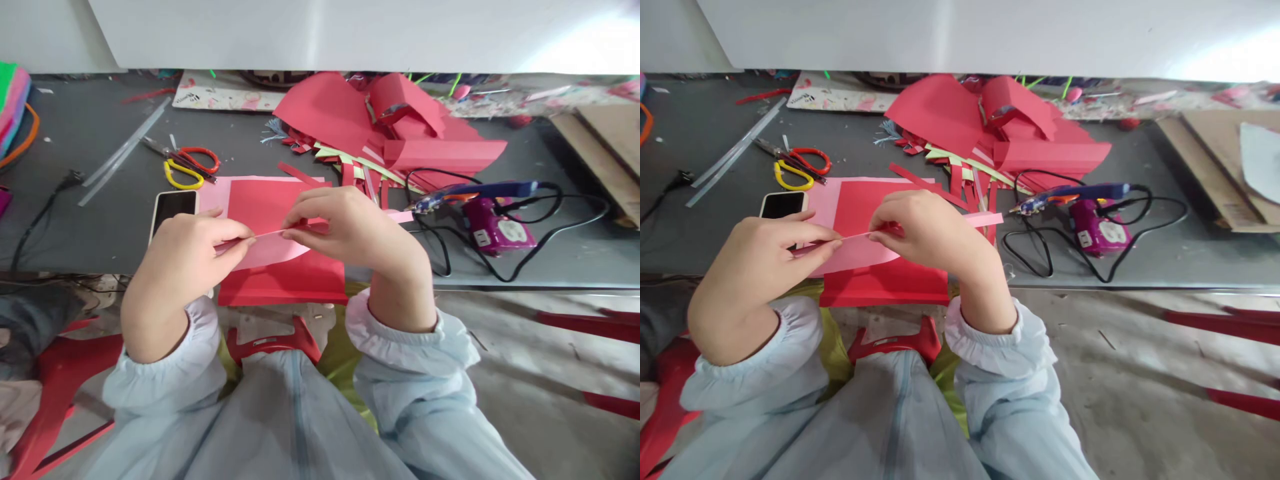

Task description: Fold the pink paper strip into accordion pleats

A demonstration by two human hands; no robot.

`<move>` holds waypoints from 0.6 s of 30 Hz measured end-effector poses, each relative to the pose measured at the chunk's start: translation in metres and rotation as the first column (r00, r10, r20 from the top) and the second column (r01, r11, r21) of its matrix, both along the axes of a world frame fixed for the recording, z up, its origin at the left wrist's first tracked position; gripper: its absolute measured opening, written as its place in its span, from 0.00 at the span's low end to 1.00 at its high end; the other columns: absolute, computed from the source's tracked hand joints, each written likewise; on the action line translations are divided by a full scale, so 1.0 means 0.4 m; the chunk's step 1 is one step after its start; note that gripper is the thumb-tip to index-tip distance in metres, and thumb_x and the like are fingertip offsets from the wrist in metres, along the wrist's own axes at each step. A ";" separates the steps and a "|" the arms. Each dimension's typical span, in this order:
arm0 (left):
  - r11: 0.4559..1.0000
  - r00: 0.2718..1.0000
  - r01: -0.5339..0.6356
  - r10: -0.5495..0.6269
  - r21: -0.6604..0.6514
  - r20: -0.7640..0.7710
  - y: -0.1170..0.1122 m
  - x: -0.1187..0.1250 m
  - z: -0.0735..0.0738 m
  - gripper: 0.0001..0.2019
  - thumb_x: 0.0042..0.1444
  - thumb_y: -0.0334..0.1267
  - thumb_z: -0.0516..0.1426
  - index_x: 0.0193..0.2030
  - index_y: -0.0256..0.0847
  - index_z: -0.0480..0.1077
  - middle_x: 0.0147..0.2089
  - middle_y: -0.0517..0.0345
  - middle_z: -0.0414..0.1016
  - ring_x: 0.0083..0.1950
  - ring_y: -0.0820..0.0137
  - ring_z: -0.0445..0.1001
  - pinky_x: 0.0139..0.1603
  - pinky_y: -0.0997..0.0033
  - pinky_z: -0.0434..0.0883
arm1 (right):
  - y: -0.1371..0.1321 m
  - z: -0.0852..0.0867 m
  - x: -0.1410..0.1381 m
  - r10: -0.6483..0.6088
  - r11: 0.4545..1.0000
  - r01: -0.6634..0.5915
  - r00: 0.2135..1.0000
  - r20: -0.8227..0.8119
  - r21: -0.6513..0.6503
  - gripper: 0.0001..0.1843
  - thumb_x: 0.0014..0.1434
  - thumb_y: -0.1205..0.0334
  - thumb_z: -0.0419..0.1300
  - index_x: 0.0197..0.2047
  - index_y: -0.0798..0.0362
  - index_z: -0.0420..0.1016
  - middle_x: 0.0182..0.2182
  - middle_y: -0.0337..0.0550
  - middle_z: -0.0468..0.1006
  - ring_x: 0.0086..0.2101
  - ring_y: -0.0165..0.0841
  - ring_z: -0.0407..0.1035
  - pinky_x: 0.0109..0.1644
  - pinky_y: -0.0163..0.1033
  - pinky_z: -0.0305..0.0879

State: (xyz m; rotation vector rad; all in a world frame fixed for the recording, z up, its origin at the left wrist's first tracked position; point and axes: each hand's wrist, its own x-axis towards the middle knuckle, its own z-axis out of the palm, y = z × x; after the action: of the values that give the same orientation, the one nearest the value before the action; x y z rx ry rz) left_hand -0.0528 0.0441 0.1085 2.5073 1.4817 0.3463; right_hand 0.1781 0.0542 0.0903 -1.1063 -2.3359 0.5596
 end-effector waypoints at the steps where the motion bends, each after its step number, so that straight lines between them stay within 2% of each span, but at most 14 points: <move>1: 1.000 1.000 -0.014 0.014 -0.023 -0.025 -0.002 0.001 0.005 0.13 0.62 0.41 0.53 0.36 0.48 0.80 0.33 0.61 0.83 0.38 0.66 0.80 0.36 0.71 0.65 | 0.000 0.000 0.000 0.000 1.000 0.000 1.000 -0.002 0.002 0.09 0.63 0.64 0.58 0.32 0.54 0.78 0.31 0.43 0.81 0.32 0.31 0.71 0.36 0.37 0.60; 6: 0.998 0.993 -0.059 0.056 -0.027 -0.101 -0.006 0.006 0.012 0.13 0.62 0.42 0.54 0.41 0.50 0.81 0.35 0.61 0.83 0.38 0.66 0.80 0.35 0.70 0.64 | 0.001 -0.005 -0.009 -0.026 1.000 0.026 1.000 0.005 0.004 0.09 0.62 0.65 0.59 0.31 0.55 0.77 0.30 0.43 0.80 0.31 0.31 0.69 0.35 0.36 0.58; 11: 0.999 0.990 -0.033 0.035 0.018 -0.133 -0.005 0.029 -0.006 0.12 0.62 0.42 0.54 0.39 0.49 0.80 0.36 0.59 0.83 0.47 0.61 0.80 0.35 0.69 0.63 | 0.001 -0.018 -0.030 -0.041 0.998 0.039 0.998 0.046 0.055 0.08 0.62 0.65 0.59 0.32 0.55 0.78 0.29 0.43 0.79 0.30 0.30 0.67 0.34 0.36 0.56; 14: 0.999 0.993 -0.023 0.027 0.036 -0.118 -0.002 0.042 -0.018 0.13 0.63 0.45 0.54 0.37 0.48 0.80 0.34 0.58 0.83 0.39 0.63 0.80 0.33 0.69 0.62 | 0.001 -0.023 -0.037 -0.030 0.997 0.025 0.998 0.060 0.074 0.10 0.63 0.63 0.59 0.32 0.56 0.78 0.30 0.43 0.79 0.31 0.30 0.67 0.33 0.36 0.56; 18: 0.998 0.996 -0.025 0.031 0.063 -0.085 0.003 0.043 -0.025 0.14 0.63 0.47 0.54 0.39 0.48 0.80 0.31 0.58 0.82 0.30 0.69 0.75 0.30 0.69 0.58 | -0.001 -0.024 -0.039 -0.034 0.994 0.028 0.998 0.059 0.105 0.11 0.64 0.63 0.58 0.33 0.55 0.79 0.31 0.44 0.79 0.31 0.31 0.67 0.33 0.36 0.55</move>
State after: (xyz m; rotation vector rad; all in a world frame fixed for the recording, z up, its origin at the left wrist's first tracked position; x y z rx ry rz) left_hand -0.0357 0.0452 0.0987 2.5820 1.5622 0.2967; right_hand 0.1623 0.0540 0.0808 -1.1241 -2.3665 0.3929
